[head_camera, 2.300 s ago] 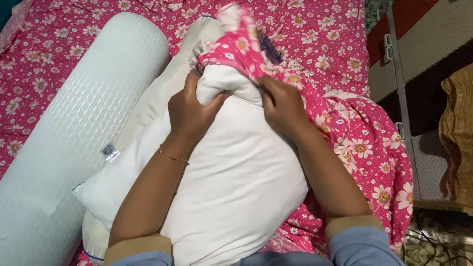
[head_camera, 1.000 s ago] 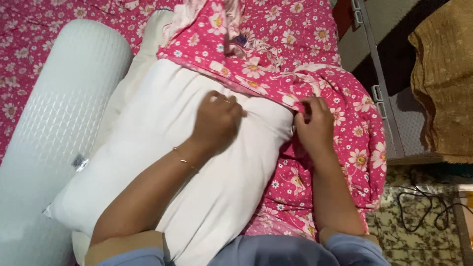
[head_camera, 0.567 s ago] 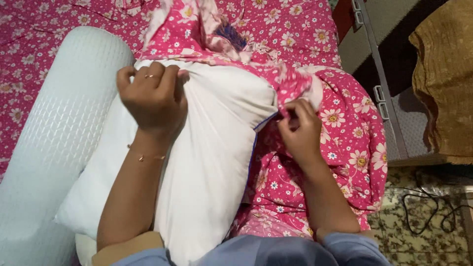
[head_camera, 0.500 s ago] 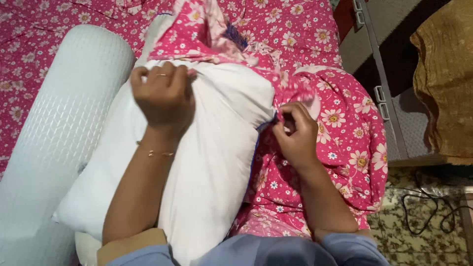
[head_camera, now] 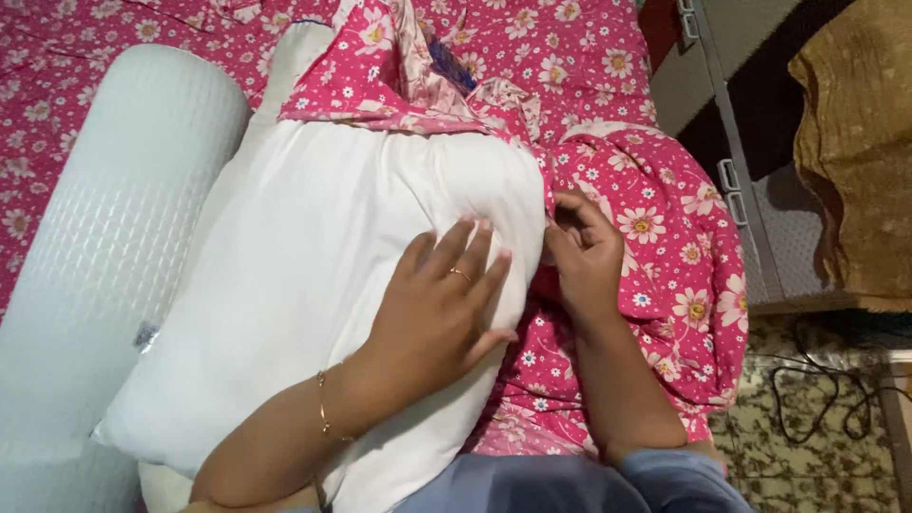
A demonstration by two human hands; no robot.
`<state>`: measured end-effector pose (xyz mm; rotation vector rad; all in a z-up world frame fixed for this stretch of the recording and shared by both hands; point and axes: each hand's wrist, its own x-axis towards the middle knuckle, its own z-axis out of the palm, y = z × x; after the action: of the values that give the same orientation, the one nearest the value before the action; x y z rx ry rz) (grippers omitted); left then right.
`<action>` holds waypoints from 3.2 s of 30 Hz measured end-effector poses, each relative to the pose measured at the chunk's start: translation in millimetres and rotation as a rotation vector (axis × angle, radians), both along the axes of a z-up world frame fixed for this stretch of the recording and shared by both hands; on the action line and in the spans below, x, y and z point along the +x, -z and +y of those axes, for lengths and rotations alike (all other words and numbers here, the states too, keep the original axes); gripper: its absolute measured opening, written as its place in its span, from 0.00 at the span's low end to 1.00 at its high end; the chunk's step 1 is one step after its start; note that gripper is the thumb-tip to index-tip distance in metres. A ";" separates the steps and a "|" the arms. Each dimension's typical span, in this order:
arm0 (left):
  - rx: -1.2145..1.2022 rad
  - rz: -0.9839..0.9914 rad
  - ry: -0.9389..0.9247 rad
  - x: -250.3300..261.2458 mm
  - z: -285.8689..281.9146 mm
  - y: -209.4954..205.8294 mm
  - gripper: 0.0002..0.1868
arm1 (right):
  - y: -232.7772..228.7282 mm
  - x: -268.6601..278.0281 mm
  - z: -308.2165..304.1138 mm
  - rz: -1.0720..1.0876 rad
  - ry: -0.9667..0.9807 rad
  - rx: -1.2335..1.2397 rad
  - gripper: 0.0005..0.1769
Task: The person is putting a fresh floral pillowcase onto a white pillow on a bed.
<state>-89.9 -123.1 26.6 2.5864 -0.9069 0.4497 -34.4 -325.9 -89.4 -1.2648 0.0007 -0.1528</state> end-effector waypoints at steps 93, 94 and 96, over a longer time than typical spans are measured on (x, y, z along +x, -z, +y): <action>-0.313 0.627 -0.699 124.1 185.7 13.7 0.27 | 34.1 31.8 26.1 -0.373 0.101 -0.747 0.51; -0.298 0.622 -0.603 120.9 182.6 8.0 0.24 | 29.7 52.8 14.1 -0.402 0.096 -0.735 0.51; -0.286 0.617 -0.510 110.4 172.2 -2.3 0.22 | 23.0 79.0 -5.6 -0.433 0.088 -0.724 0.52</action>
<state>20.5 49.1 28.9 2.4266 0.0274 -0.1029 44.6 -331.5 -112.4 -1.9297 -0.4034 -0.5347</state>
